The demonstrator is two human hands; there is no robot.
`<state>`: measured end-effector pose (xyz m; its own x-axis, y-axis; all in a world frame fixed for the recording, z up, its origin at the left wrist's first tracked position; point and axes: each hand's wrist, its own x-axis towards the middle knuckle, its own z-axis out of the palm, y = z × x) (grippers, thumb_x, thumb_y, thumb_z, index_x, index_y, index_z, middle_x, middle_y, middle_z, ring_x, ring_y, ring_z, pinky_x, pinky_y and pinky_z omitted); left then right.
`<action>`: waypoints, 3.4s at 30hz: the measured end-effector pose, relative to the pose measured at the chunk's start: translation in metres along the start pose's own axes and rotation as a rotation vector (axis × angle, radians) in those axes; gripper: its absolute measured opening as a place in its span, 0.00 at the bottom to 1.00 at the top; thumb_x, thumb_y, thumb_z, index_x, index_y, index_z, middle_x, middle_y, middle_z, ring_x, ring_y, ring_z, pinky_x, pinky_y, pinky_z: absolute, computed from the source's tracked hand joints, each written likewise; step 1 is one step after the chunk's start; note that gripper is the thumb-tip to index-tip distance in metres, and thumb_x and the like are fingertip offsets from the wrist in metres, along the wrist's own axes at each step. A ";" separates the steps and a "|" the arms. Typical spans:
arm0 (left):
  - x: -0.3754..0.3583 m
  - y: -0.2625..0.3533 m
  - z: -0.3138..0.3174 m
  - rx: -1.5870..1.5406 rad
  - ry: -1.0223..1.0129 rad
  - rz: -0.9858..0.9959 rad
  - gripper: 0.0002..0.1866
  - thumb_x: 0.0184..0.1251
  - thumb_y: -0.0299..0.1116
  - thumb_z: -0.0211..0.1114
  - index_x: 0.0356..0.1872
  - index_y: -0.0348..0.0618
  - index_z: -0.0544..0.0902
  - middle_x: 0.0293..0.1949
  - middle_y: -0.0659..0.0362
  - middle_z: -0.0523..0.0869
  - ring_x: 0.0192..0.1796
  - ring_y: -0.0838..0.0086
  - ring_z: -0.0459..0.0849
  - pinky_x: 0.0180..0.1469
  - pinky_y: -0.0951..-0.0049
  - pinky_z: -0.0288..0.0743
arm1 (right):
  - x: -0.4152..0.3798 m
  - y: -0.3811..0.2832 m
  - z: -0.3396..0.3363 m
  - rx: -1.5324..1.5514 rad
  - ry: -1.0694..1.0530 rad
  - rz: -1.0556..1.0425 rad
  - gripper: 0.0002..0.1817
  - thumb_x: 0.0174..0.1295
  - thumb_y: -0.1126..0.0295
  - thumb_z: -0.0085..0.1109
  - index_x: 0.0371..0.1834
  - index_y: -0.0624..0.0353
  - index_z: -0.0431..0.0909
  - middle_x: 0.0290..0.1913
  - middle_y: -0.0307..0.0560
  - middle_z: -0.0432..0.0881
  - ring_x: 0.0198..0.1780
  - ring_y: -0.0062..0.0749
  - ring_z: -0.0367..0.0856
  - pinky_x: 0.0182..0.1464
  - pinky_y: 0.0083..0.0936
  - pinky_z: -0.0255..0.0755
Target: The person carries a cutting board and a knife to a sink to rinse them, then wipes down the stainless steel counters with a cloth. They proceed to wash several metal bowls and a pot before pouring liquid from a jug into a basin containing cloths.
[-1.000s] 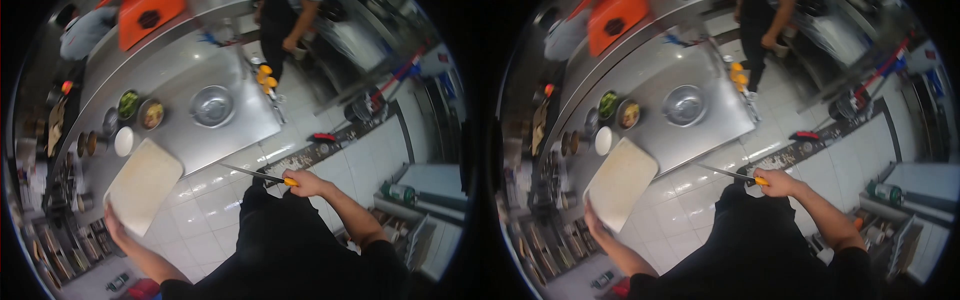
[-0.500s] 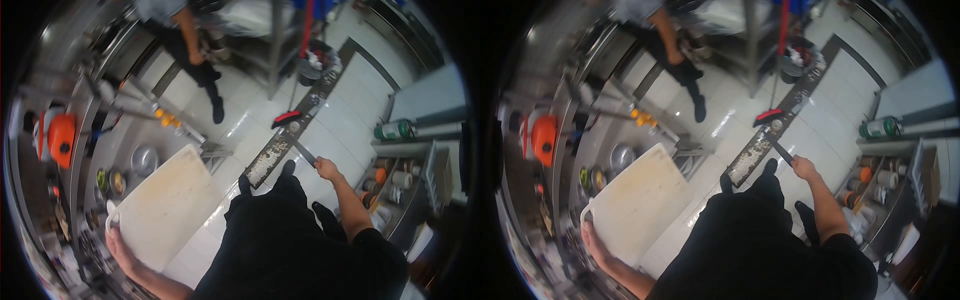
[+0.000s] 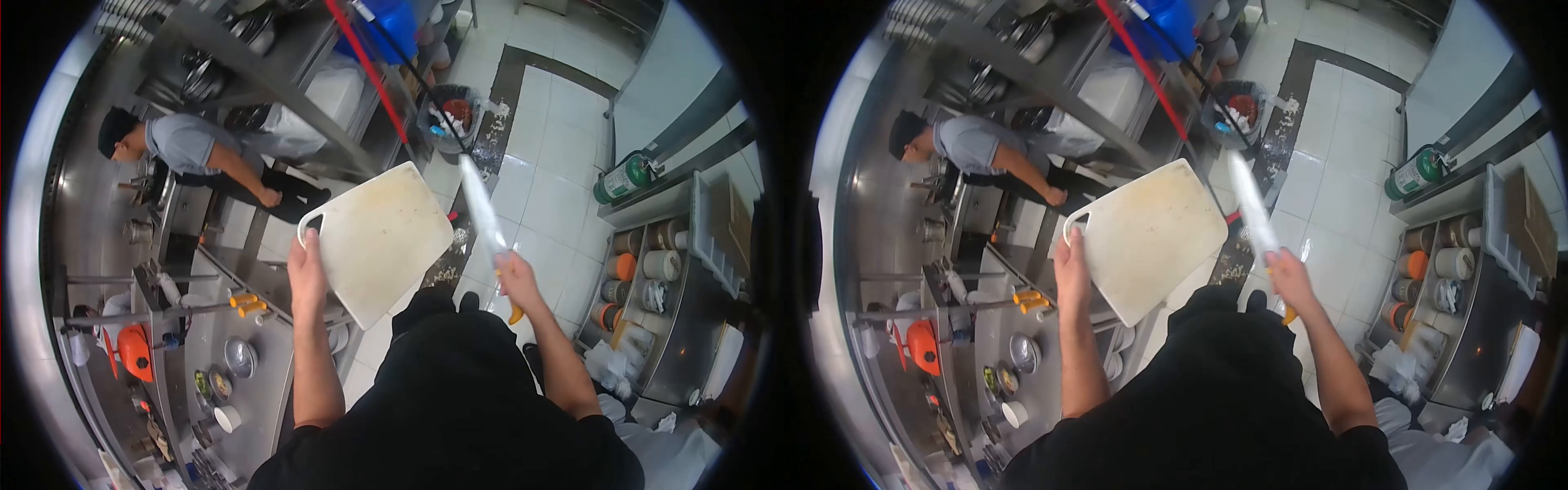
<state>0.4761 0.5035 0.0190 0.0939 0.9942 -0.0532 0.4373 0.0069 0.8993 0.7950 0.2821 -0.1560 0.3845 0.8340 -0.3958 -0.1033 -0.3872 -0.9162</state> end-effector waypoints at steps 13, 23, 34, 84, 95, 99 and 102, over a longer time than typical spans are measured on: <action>0.167 0.068 0.201 -0.251 0.000 0.032 0.23 0.86 0.45 0.49 0.57 0.32 0.81 0.48 0.55 0.88 0.48 0.75 0.84 0.53 0.71 0.77 | 0.264 -0.084 -0.090 -0.604 -0.205 -0.267 0.21 0.75 0.49 0.52 0.40 0.59 0.78 0.36 0.61 0.86 0.42 0.60 0.84 0.44 0.49 0.76; 0.313 0.182 0.338 0.003 -0.046 0.048 0.23 0.86 0.43 0.48 0.56 0.30 0.81 0.47 0.53 0.88 0.48 0.74 0.84 0.53 0.71 0.77 | 0.398 -0.100 -0.299 -0.651 0.145 0.016 0.21 0.74 0.50 0.51 0.42 0.59 0.80 0.38 0.61 0.85 0.44 0.62 0.84 0.46 0.49 0.76; 0.409 0.290 0.581 0.088 -0.185 0.206 0.19 0.83 0.40 0.53 0.53 0.30 0.81 0.43 0.55 0.87 0.45 0.74 0.82 0.50 0.67 0.76 | 0.444 -0.121 -0.445 -0.015 0.316 0.080 0.20 0.76 0.54 0.53 0.36 0.62 0.76 0.22 0.41 0.77 0.18 0.27 0.76 0.24 0.30 0.72; 1.010 0.743 1.401 -0.935 -0.418 -0.118 0.31 0.83 0.53 0.53 0.58 0.24 0.76 0.53 0.43 0.86 0.50 0.61 0.87 0.54 0.61 0.82 | 1.255 -0.538 -1.255 0.627 0.583 0.049 0.13 0.77 0.56 0.53 0.40 0.52 0.70 0.25 0.37 0.71 0.18 0.23 0.68 0.20 0.24 0.66; 1.150 0.854 1.648 -1.130 -0.638 -0.292 0.27 0.84 0.52 0.53 0.23 0.47 0.71 0.48 0.48 0.86 0.55 0.63 0.83 0.60 0.59 0.78 | 1.416 -0.601 -1.424 0.529 0.615 0.097 0.16 0.79 0.54 0.51 0.41 0.55 0.71 0.25 0.38 0.71 0.19 0.22 0.68 0.21 0.23 0.67; 1.183 0.939 1.770 -0.977 -0.773 -0.336 0.22 0.83 0.51 0.53 0.43 0.39 0.79 0.55 0.49 0.85 0.59 0.65 0.83 0.64 0.61 0.75 | 1.425 -0.615 -1.509 0.511 0.794 0.063 0.16 0.79 0.53 0.51 0.41 0.54 0.70 0.25 0.38 0.71 0.18 0.22 0.68 0.20 0.22 0.66; 1.203 0.979 1.872 -0.957 -0.894 -0.329 0.22 0.83 0.51 0.54 0.49 0.37 0.79 0.54 0.51 0.85 0.58 0.66 0.83 0.63 0.63 0.75 | 1.440 -0.616 -1.572 0.599 0.859 0.082 0.15 0.79 0.54 0.51 0.41 0.54 0.70 0.25 0.38 0.71 0.18 0.23 0.69 0.20 0.22 0.65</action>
<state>2.6911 1.5050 0.0226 0.8124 0.5240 -0.2559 -0.2031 0.6656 0.7181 2.8547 1.1036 -0.0630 0.8531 0.1636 -0.4955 -0.5055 0.0234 -0.8625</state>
